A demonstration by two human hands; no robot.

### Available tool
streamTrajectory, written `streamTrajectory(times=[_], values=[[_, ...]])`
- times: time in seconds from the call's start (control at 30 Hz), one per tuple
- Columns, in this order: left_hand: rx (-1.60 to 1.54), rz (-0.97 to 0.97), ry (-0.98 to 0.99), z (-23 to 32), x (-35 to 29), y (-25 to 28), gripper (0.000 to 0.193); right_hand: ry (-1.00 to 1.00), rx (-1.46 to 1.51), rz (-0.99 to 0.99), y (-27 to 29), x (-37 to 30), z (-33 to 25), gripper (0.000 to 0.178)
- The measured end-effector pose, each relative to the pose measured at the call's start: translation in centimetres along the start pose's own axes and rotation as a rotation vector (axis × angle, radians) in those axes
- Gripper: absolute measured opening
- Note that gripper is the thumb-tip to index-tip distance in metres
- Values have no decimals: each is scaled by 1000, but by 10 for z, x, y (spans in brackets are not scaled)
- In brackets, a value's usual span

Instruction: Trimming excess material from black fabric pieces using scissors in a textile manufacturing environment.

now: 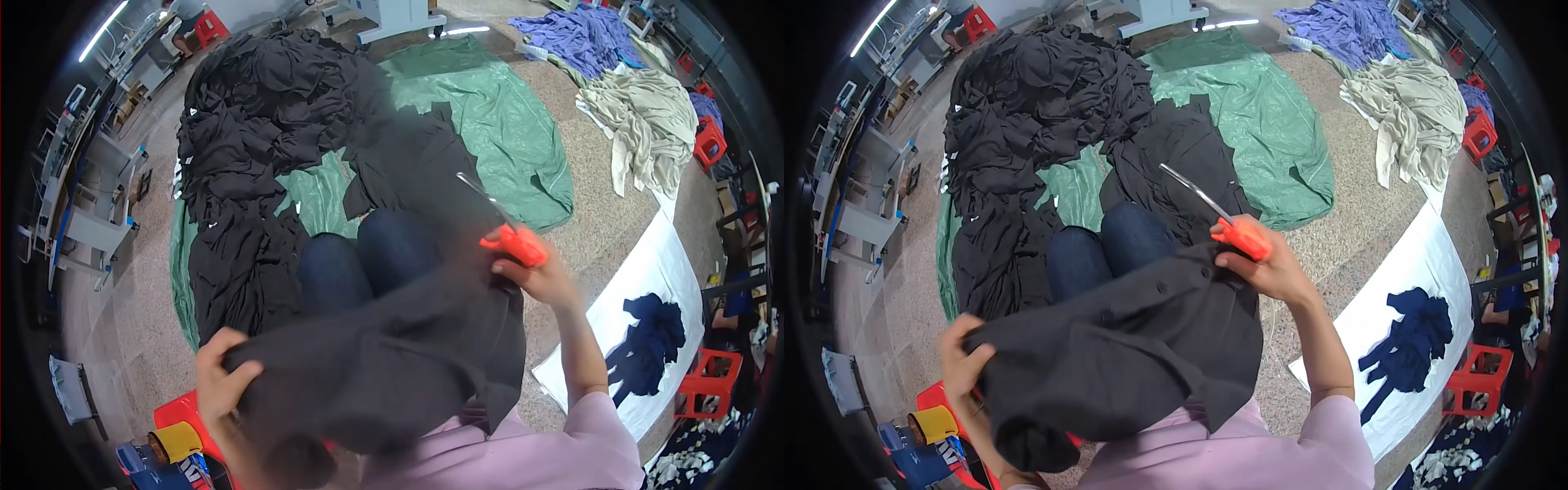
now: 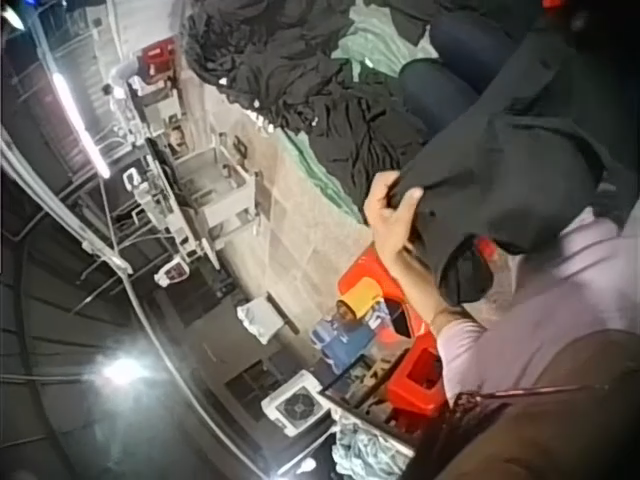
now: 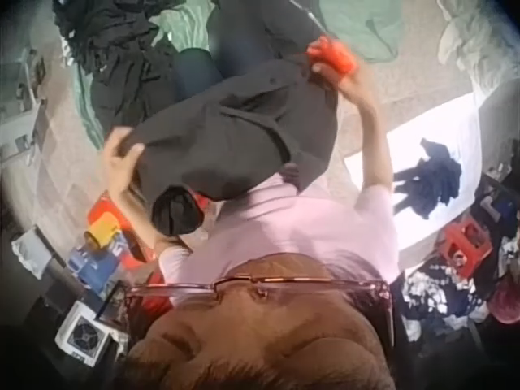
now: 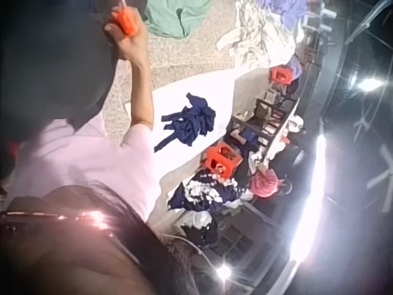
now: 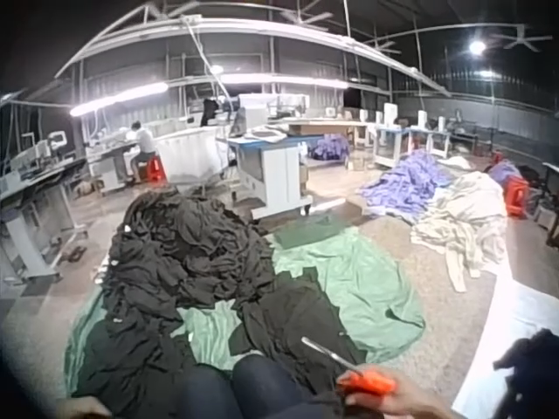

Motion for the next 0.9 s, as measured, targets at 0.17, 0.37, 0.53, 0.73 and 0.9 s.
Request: streamTrajectory(times=[0.17, 0.37, 0.53, 0.73, 0.9], values=[[837, 126, -151, -46, 60, -53, 41, -273, -301, 255, -12, 4, 69, 37], [554, 289, -445, -19, 103, -123, 21, -315, -195, 223, -43, -31, 44, 42], [610, 192, -514, -34, 101, -178, 11, -317, -241, 0, -85, -63, 19, 44], [573, 350, -383, -57, 88, -174, 22, -430, -373, -247, -117, -95, 25, 45], [492, 379, -302, -67, 92, -172, 17, -442, -382, -253, -121, -102, 26, 44]])
Point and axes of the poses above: each hand's wrist, its own x-axis towards the middle knuckle, its own y-axis out of the back of the hand, z = x × y, the point moved 7 cm from there along x, towards the middle knuckle, and after that the axes turned 11 degrees about -z, right-handed, at the moved point
